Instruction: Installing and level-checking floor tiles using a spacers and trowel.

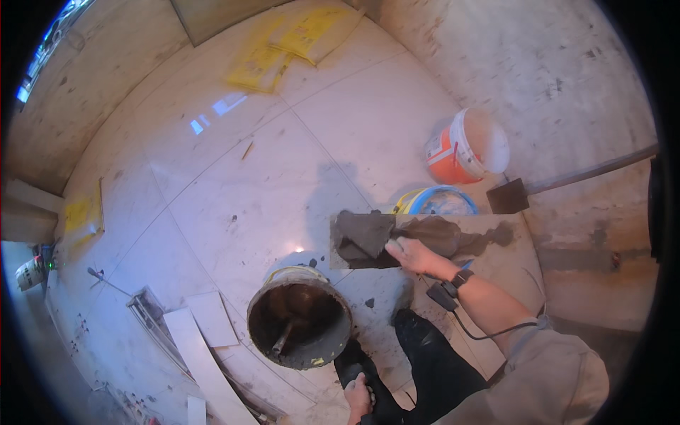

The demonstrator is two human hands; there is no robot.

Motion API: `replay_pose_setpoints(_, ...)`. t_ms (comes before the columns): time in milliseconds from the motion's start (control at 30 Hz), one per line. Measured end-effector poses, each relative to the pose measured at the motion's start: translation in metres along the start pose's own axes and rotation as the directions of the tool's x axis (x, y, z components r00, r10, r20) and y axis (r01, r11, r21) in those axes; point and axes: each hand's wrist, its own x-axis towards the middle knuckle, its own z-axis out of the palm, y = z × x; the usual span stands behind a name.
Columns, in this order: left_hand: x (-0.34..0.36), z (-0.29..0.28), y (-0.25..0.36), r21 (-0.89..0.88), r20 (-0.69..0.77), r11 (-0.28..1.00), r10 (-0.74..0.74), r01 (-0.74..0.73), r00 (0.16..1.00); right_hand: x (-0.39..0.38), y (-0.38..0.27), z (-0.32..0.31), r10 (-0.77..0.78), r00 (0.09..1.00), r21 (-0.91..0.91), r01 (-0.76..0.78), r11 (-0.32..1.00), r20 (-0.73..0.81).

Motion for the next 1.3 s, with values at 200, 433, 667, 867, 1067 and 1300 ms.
replay_pose_setpoints(200, 0.016, -0.008, -0.025, -0.01, -0.005, 0.999, 0.035, -0.035, 0.999, 0.0, -0.011, 0.006, 0.171, 0.961, 0.186, -0.131, 0.974, -0.216)
replay_pose_setpoints(433, 0.005, -0.01, -0.008, 0.006, -0.05, 0.999, -0.039, 0.04, 0.998, -0.081, -0.039, 0.068, 0.348, 0.835, 0.403, -0.52, 0.753, 0.426)
replay_pose_setpoints(667, 0.002, -0.01, -0.01, 0.062, 0.001, 0.998, -0.017, 0.017, 1.0, -0.126, -0.002, 0.111, 0.243, 0.966, 0.103, -0.251, 0.962, 0.086)
replay_pose_setpoints(867, 0.005, -0.003, -0.004, 0.117, -0.02, 0.992, -0.034, 0.036, 0.999, -0.127, -0.022, 0.058, 0.223, 0.975, 0.132, -0.221, 0.966, -0.003)
replay_pose_setpoints(1067, 0.006, 0.007, 0.012, 0.196, -0.042, 0.98, -0.033, 0.04, 0.999, -0.13, 0.051, 0.004, 0.456, 0.888, 0.044, -0.454, 0.89, -0.064)
replay_pose_setpoints(1300, -0.012, 0.034, 0.027, 0.38, -0.085, 0.922, -0.044, 0.073, 0.995, -0.199, 0.17, -0.058, 0.543, 0.805, 0.028, -0.553, 0.832, -0.237)
